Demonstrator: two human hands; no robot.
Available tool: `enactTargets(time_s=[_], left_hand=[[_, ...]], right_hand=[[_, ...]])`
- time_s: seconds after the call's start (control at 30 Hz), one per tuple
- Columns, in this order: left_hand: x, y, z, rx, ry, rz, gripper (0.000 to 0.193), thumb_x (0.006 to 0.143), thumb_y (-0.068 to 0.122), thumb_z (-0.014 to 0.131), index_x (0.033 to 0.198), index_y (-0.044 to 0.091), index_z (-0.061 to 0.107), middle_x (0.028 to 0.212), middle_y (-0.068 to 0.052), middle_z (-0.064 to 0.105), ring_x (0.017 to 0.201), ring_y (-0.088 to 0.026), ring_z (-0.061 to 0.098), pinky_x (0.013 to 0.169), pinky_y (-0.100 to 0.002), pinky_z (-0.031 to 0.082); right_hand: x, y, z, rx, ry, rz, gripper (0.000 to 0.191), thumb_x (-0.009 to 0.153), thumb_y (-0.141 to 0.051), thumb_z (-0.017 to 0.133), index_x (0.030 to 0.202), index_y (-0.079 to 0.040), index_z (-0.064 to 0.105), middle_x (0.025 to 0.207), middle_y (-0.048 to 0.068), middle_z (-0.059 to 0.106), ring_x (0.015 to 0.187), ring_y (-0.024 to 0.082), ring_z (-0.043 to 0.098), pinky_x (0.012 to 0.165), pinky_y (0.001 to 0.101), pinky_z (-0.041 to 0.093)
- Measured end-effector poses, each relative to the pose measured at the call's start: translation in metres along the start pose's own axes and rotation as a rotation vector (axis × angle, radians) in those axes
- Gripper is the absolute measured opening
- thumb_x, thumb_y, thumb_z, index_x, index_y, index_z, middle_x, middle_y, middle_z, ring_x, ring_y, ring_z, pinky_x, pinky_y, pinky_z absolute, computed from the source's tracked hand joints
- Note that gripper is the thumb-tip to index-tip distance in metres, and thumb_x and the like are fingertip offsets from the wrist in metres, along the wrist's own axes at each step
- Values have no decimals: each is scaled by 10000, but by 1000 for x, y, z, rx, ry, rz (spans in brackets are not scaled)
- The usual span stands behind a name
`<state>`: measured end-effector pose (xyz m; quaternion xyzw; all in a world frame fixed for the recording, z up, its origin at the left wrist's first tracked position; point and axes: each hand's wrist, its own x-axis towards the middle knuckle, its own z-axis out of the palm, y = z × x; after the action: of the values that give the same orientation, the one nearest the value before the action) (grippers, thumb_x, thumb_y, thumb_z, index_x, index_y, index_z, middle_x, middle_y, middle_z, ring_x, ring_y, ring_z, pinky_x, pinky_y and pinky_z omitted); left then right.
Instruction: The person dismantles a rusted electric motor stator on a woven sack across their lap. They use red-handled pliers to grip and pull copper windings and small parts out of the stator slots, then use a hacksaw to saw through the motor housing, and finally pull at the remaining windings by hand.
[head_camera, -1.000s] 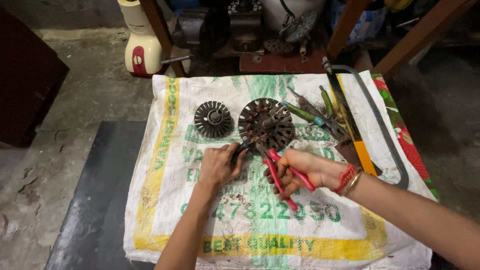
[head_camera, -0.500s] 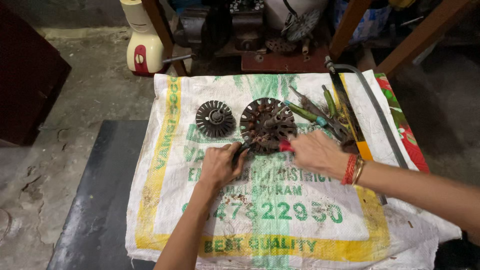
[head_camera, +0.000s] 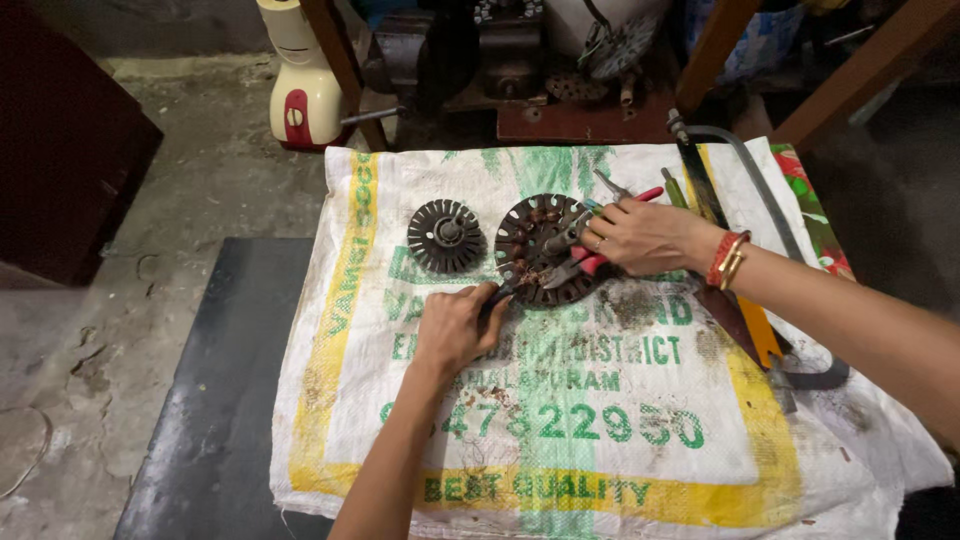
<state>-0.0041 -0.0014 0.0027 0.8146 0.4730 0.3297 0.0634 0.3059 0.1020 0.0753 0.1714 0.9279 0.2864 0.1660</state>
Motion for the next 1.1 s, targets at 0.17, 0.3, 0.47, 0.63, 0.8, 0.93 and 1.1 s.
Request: enactTargets(time_s=[0.17, 0.3, 0.47, 0.63, 0.8, 0.93, 1.1], left_hand=[[-1, 4, -3, -25, 52, 3, 235, 952, 286, 660, 889, 69, 723, 693, -123, 717, 433, -240, 597, 452, -394, 496], [-2, 3, -2, -24, 109, 27, 245, 957, 295, 652, 883, 72, 723, 718, -121, 728, 456, -251, 605, 467, -397, 498], [0, 0, 2, -54, -47, -87, 298, 998, 314, 609, 923, 59, 744, 683, -118, 733, 373, -210, 575, 399, -373, 481], [0, 0, 1, -34, 19, -38, 278, 982, 297, 627, 923, 57, 754, 707, -126, 741, 386, -200, 591, 406, -362, 499], [0, 6, -4, -41, 82, 0, 233, 955, 262, 665, 877, 54, 734, 719, -136, 739, 436, -250, 624, 461, -390, 519], [0, 9, -9, -33, 56, -31, 224, 943, 258, 674, 865, 54, 726, 706, -136, 730, 450, -276, 638, 476, -410, 518], [1, 11, -10, -39, 66, -23, 220, 931, 262, 680, 868, 55, 719, 710, -138, 720, 466, -298, 638, 488, -421, 514]], right_hand=[[-5, -15, -1, 226, -28, 163, 314, 876, -131, 524, 1143, 7, 615, 964, 130, 623, 772, 176, 612, 702, 353, 540], [-26, -44, -13, 477, -274, 419, 307, 859, -41, 505, 1155, -42, 584, 831, 51, 560, 701, 146, 535, 557, 313, 512], [-54, -69, -40, 1177, -476, 749, 160, 941, -87, 485, 930, -28, 634, 753, 90, 538, 609, 185, 510, 518, 335, 455], [-45, -78, -77, 2181, -393, 904, 199, 834, 0, 511, 992, 30, 627, 936, 206, 753, 770, 275, 756, 670, 409, 643], [-35, -78, -99, 2493, -463, 758, 362, 839, -106, 468, 1124, 11, 658, 1130, 374, 716, 954, 401, 764, 701, 482, 627], [-24, -89, -93, 2592, -483, 855, 348, 809, -48, 476, 1100, 138, 515, 1266, 368, 677, 1046, 447, 750, 767, 532, 639], [-10, -102, -68, 2585, -585, 891, 424, 840, -41, 479, 1185, 181, 585, 1255, 340, 684, 1016, 435, 740, 862, 543, 655]])
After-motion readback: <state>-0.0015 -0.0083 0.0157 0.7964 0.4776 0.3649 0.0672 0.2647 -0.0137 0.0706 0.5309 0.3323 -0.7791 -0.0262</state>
